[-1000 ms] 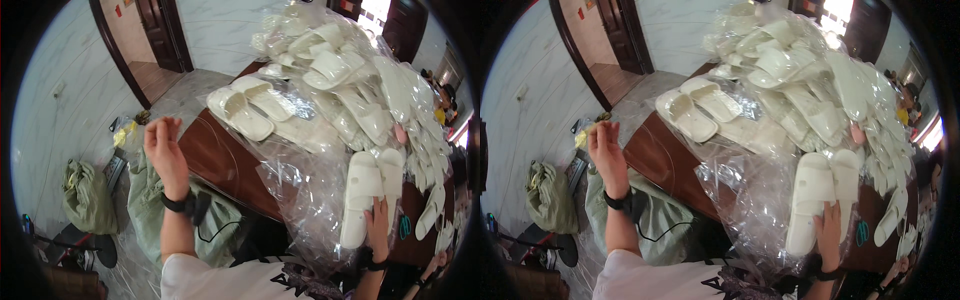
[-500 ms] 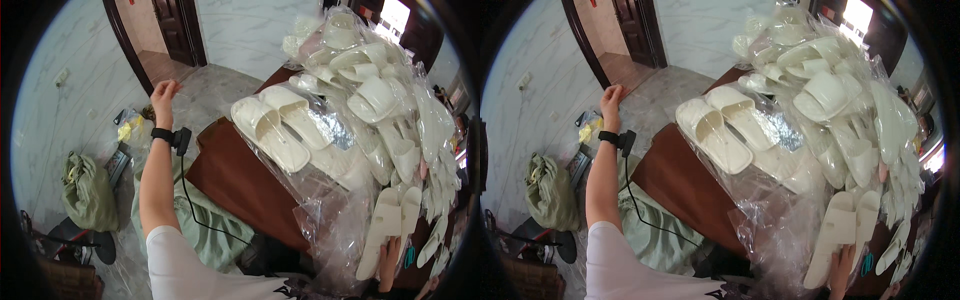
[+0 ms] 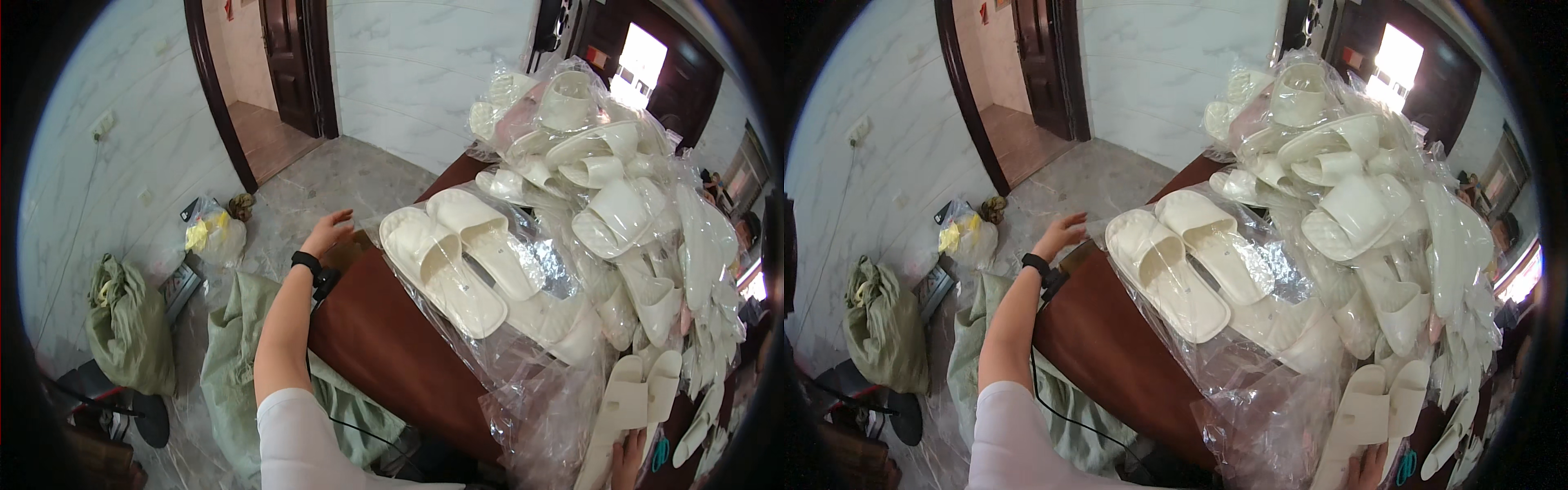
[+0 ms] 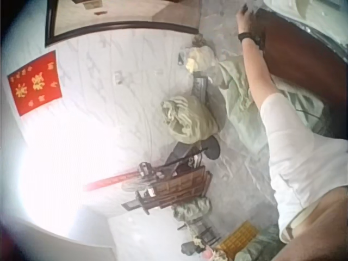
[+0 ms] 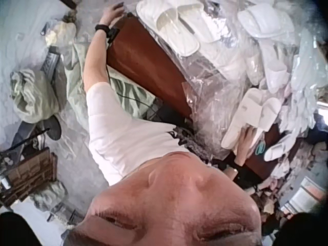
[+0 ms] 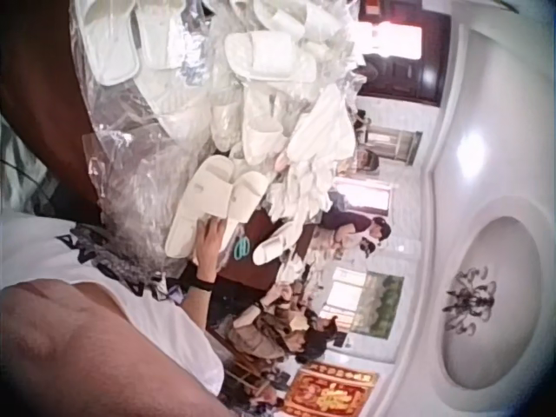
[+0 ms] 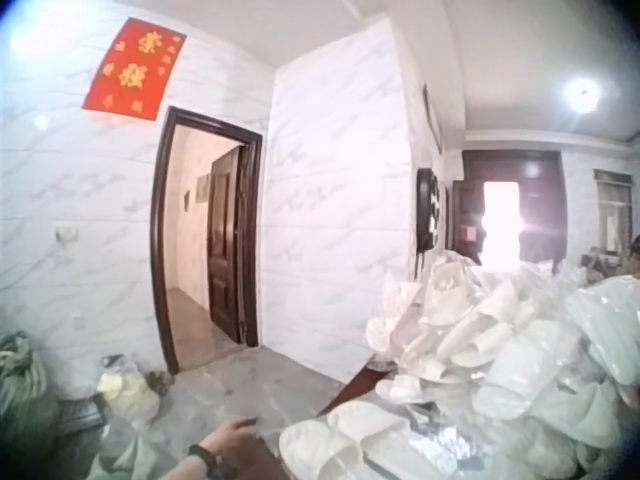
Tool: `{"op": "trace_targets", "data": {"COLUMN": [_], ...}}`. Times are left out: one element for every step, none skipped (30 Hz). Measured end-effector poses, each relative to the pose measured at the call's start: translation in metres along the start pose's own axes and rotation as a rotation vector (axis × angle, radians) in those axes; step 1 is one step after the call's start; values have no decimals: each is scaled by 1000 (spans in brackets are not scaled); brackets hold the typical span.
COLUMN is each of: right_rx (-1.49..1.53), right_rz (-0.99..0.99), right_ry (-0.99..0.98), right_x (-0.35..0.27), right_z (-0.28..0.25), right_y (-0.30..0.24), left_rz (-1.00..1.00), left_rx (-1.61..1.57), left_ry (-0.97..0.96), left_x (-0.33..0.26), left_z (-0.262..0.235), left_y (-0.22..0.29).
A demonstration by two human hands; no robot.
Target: Sorting and packaging white sandals into large plastic bags in a factory workshop.
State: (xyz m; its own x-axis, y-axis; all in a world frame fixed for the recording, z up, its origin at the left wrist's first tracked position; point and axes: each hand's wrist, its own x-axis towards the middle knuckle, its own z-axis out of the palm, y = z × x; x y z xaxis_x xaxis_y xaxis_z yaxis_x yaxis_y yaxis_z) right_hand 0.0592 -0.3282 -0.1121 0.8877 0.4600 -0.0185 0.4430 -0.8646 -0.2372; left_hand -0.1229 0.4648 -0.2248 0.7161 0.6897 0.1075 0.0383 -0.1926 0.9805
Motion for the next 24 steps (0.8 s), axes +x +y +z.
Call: {"op": "trace_targets", "data": {"right_rx": [-44, -86, -71, 14, 97, 165, 189, 286, 311, 305, 359, 421, 644, 870, 883, 995, 1099, 1108, 1276, 1438, 1447, 1576, 1704, 1710], "right_rz": [-2, 5, 21, -112, -237, -88, -167, -221, -256, -203, -215, -249, -175, -118, -98, -48, 5, 10, 44, 84, 86, 78, 67, 60], "right_ry": [1, 3, 12, 79, 152, 93, 178, 192, 167, 155, 162, 164, 153, 144, 165, 165, 169, 167, 150, 141, 141, 120, 95, 90], "right_x": [-3, -8, -5, 2, 7, 8, 12, 18, 24, 23, 25, 28, 25, 24, 22, 21, 20, 23, 23, 23, 25, 30, 31, 31], "right_z": [2, 4, 9, 12, 13, -14, -16, -24, -29, -28, -33, -37, -33, -30, -33, -33, -36, -39, -46, -51, -51, -49, -49, -55], "right_y": [6, 12, 19, 22, 25, -14, -21, -31, -33, -23, -20, -19, -11, -3, 3, 8, 12, 9, 2, -1, -1, 1, 1, 1], "left_rz": [-78, -152, -192, -145, -98, -79, 0, 117, 272, 287, 319, 340, 405, 470, 545, 613, 619, 611, 595, 577, 632, 684, 746, 810], "left_rx": [81, 163, 284, 239, 192, 233, 305, 515, 492, 496, 442, 401, 417, 434, 451, 476, 423, 376, 321, 255, 278, 304, 301, 296], "left_ry": [44, 81, 44, 74, 96, 81, 159, 161, 206, 204, 164, 144, 117, 105, 38, -18, -112, -197, -358, -523, -629, -729, -747, -767], "left_x": [-3, 1, 2, -3, -12, 6, 1, 4, -3, 0, -1, -17, -38, -64, -89, -118, -146, -174, -199, -219, -238, -252, -259, -264], "left_z": [7, 17, 2, -18, -41, -24, -57, -58, -85, -74, -44, -9, 22, 54, 85, 114, 149, 184, 218, 252, 283, 311, 337, 361], "left_y": [4, 10, 12, 8, 4, 23, 21, 38, 45, 61, 88, 125, 163, 195, 221, 245, 266, 283, 298, 310, 319, 321, 313, 299]}}
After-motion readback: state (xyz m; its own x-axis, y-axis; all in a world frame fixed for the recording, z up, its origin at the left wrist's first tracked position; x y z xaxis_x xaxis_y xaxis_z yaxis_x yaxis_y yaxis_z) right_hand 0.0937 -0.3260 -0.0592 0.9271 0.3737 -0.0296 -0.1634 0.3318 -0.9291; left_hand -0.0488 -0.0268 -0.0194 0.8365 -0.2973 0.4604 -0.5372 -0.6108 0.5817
